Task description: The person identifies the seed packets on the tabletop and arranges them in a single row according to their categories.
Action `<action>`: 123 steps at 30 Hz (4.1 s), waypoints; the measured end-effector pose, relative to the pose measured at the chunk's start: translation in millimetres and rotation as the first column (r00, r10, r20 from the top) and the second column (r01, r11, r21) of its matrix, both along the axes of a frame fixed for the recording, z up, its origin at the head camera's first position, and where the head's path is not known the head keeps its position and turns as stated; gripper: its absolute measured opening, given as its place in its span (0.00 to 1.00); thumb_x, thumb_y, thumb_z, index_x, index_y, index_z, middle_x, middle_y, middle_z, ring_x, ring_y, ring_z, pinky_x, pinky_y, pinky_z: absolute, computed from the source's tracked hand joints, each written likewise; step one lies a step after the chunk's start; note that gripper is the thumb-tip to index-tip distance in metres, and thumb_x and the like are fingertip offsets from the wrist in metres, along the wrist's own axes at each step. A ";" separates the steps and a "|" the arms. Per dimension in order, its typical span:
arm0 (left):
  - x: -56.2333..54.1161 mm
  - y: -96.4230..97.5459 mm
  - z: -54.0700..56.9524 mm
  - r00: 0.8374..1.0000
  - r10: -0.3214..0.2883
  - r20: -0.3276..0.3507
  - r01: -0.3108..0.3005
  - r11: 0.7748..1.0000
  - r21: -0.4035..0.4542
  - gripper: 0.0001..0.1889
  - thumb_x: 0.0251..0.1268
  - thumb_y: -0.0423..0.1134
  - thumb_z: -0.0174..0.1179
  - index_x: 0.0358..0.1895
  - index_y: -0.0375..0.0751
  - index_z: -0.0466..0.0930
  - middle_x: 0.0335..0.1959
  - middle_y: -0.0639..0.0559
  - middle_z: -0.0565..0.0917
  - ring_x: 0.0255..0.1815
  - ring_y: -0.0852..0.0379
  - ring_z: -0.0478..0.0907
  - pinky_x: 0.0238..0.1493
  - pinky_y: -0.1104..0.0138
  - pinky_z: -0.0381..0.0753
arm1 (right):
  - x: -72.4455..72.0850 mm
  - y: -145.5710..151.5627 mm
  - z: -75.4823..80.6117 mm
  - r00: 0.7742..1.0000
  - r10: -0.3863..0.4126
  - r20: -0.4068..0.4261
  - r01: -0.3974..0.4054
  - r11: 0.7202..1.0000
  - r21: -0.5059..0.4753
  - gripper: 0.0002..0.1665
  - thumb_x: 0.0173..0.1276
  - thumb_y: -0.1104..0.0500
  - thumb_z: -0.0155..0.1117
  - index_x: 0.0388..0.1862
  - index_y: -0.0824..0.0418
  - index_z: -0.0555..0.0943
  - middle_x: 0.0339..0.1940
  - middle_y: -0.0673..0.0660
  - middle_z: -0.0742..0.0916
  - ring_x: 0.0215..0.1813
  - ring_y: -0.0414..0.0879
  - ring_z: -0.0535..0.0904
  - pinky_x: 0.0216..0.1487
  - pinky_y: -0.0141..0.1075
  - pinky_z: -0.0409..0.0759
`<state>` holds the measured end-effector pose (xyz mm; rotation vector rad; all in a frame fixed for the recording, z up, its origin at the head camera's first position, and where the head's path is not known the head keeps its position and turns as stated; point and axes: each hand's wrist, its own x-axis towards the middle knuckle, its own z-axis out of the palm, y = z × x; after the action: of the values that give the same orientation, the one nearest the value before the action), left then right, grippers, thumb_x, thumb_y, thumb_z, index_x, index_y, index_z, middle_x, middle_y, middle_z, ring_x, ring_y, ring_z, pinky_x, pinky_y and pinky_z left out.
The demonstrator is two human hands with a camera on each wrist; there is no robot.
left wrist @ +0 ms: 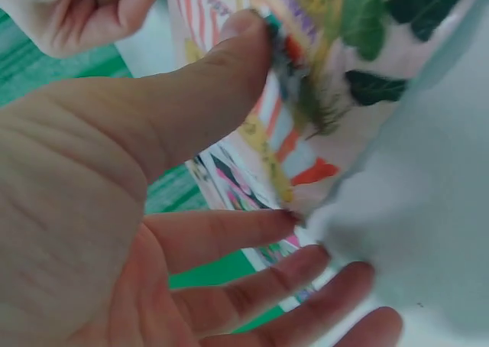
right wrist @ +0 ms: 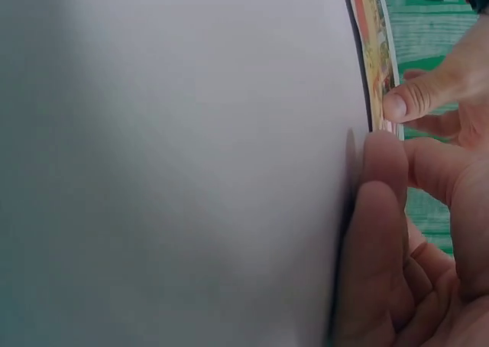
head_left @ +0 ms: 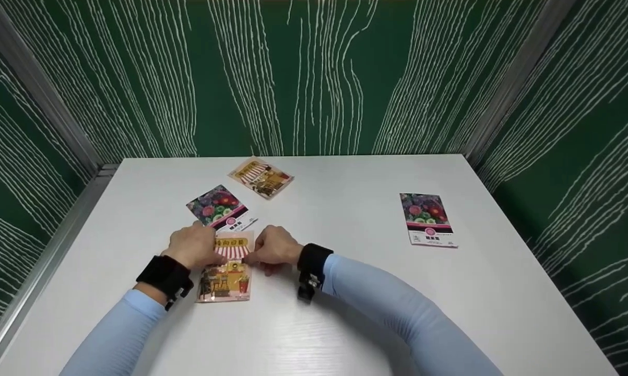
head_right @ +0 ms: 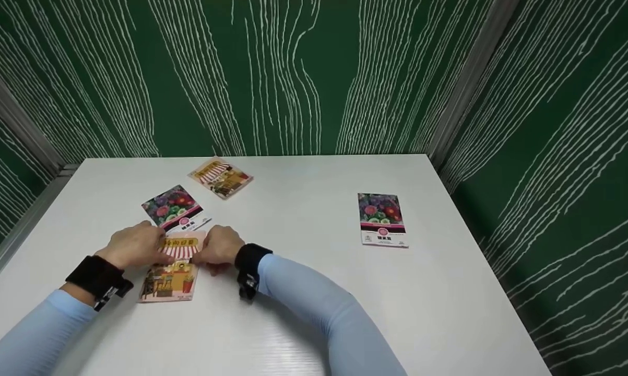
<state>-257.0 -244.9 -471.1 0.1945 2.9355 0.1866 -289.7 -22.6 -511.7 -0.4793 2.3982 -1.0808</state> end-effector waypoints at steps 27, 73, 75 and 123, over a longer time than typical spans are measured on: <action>19.3 -3.0 12.9 0.998 0.017 0.056 -0.017 1.000 0.009 0.28 0.53 0.52 0.82 0.45 0.31 0.87 0.35 0.42 0.84 0.34 0.46 0.78 0.38 0.46 0.84 | -15.6 15.4 18.1 0.960 0.102 -0.262 -0.062 0.986 0.155 0.19 0.62 0.42 0.82 0.22 0.52 0.89 0.16 0.43 0.84 0.22 0.37 0.76 0.27 0.30 0.71; 22.0 35.3 -3.8 0.968 -0.179 -0.173 0.214 0.955 0.208 0.32 0.70 0.53 0.71 0.70 0.35 0.81 0.71 0.35 0.82 0.71 0.35 0.77 0.71 0.40 0.79 | -122.1 26.0 17.5 0.922 0.175 -0.346 0.052 0.829 0.558 0.78 0.54 0.13 0.70 0.93 0.48 0.50 0.94 0.57 0.54 0.89 0.65 0.59 0.83 0.58 0.68; 23.7 33.7 -4.7 0.967 -0.185 -0.175 0.220 0.953 0.207 0.32 0.71 0.52 0.71 0.70 0.35 0.82 0.70 0.35 0.82 0.70 0.35 0.76 0.70 0.40 0.80 | -122.4 24.7 16.5 0.914 0.223 -0.338 0.032 0.791 0.611 0.75 0.58 0.12 0.63 0.93 0.46 0.49 0.94 0.57 0.53 0.89 0.66 0.59 0.83 0.59 0.68; 16.2 44.3 -8.8 0.951 -0.204 -0.235 0.262 0.931 0.255 0.26 0.73 0.48 0.67 0.65 0.32 0.85 0.68 0.35 0.85 0.72 0.33 0.78 0.72 0.41 0.79 | -124.3 39.4 -0.7 0.859 -0.096 -0.504 0.330 0.856 0.399 0.24 0.84 0.53 0.61 0.69 0.66 0.82 0.67 0.67 0.83 0.67 0.63 0.81 0.67 0.54 0.84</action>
<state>-240.7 -200.6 -479.9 0.6400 3.0388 0.5839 -414.0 16.8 -512.4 -0.3165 3.0865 -0.4364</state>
